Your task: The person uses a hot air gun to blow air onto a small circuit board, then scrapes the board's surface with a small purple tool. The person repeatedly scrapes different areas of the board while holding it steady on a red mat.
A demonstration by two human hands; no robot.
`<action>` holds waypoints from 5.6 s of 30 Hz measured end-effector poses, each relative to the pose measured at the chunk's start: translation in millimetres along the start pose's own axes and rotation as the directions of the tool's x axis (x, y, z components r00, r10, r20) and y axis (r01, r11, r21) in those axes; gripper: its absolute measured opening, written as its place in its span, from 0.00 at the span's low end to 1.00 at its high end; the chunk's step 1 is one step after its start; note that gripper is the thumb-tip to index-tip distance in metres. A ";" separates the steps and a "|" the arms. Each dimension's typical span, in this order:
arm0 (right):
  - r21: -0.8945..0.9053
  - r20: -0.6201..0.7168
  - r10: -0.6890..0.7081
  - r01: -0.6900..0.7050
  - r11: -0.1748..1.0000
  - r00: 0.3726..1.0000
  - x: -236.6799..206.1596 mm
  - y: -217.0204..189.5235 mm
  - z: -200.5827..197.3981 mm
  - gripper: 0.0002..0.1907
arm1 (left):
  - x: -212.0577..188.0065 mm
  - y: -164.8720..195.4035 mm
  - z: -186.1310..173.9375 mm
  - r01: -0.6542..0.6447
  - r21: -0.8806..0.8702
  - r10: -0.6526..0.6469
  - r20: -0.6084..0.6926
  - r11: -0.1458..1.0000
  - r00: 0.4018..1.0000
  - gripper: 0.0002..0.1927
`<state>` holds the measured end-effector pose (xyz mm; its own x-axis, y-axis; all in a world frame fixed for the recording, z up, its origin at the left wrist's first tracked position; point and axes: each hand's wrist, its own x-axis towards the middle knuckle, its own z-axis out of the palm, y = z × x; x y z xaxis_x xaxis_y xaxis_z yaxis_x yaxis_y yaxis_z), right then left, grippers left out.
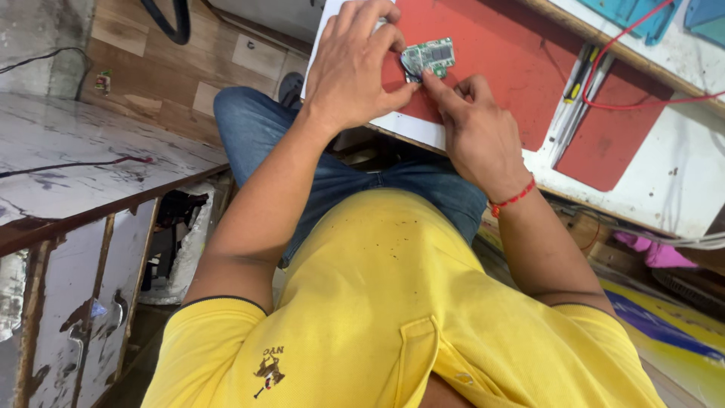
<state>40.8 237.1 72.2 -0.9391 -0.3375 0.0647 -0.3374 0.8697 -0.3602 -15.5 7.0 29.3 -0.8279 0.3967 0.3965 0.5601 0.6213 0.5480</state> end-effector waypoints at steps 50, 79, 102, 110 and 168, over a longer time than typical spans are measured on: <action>0.063 0.072 0.089 -0.093 0.994 0.993 4.1 -12.5 -25.8 0.23 | 6.9 20.8 -24.7 0.088 -0.010 -0.088 0.021 0.996 0.996 0.22; 0.026 0.005 0.200 -0.200 0.979 0.980 4.8 -14.9 -34.9 0.24 | 10.7 37.2 -39.1 0.098 0.014 -0.098 0.019 0.995 0.995 0.22; 0.652 0.068 -0.852 0.624 0.431 0.519 -34.8 -145.9 -78.2 0.23 | -20.8 1.8 -17.8 -0.005 -0.029 0.002 -0.083 1.000 0.997 0.23; 0.342 0.007 -0.775 0.727 0.595 0.631 -5.4 -153.1 -99.5 0.16 | -17.1 4.0 -19.4 0.059 -0.057 -0.061 -0.044 0.997 0.997 0.22; 0.072 0.045 0.022 -0.025 0.997 0.999 3.6 4.0 -13.0 0.27 | 8.5 10.6 -5.9 0.032 0.006 -0.032 0.002 0.999 0.999 0.23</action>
<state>35.2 244.1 83.1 -0.9422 -0.3347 0.0148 -0.3085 0.8496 -0.4278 -16.4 13.0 42.8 -0.8453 0.3782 0.3773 0.5334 0.6377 0.5557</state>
